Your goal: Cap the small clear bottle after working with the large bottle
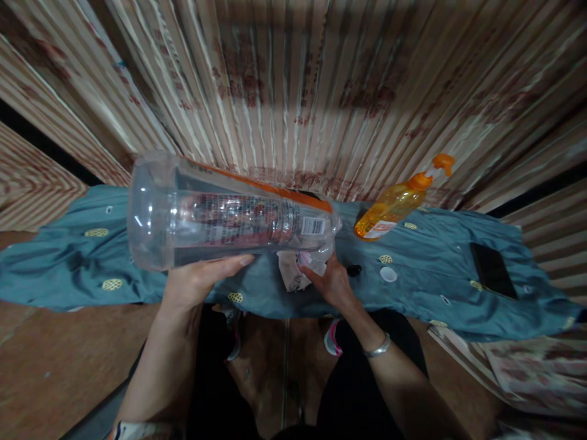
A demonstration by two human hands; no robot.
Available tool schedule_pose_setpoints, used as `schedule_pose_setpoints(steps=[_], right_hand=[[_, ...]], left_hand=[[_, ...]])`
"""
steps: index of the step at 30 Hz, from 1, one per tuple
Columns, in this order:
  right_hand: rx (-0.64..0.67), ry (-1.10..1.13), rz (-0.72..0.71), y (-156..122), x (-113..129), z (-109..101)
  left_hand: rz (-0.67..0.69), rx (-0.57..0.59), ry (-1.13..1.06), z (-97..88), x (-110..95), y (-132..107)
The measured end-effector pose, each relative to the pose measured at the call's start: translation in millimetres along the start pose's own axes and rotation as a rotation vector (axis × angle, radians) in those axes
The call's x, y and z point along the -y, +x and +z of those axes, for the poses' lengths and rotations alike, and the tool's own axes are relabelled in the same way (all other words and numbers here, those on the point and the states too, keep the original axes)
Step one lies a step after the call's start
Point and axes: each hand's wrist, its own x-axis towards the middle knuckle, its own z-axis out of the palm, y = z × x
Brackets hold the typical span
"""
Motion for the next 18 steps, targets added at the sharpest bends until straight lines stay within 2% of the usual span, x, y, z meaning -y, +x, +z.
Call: schedule_pose_setpoints(steps=[5, 12, 18], right_hand=[[0.008, 0.015, 0.011, 0.1, 3.3, -2.1], [0.008, 0.027, -0.004, 0.3, 2.4, -1.6], [0.016, 0.038, 0.020, 1.0, 3.8, -1.8]], left_hand=[[-0.036, 0.036, 0.030, 1.0, -5.0, -1.0], [-0.007, 0.079, 0.046, -4.7, 4.2, 3.6], [0.073, 0.069, 0.031, 1.2, -0.5, 7.7]])
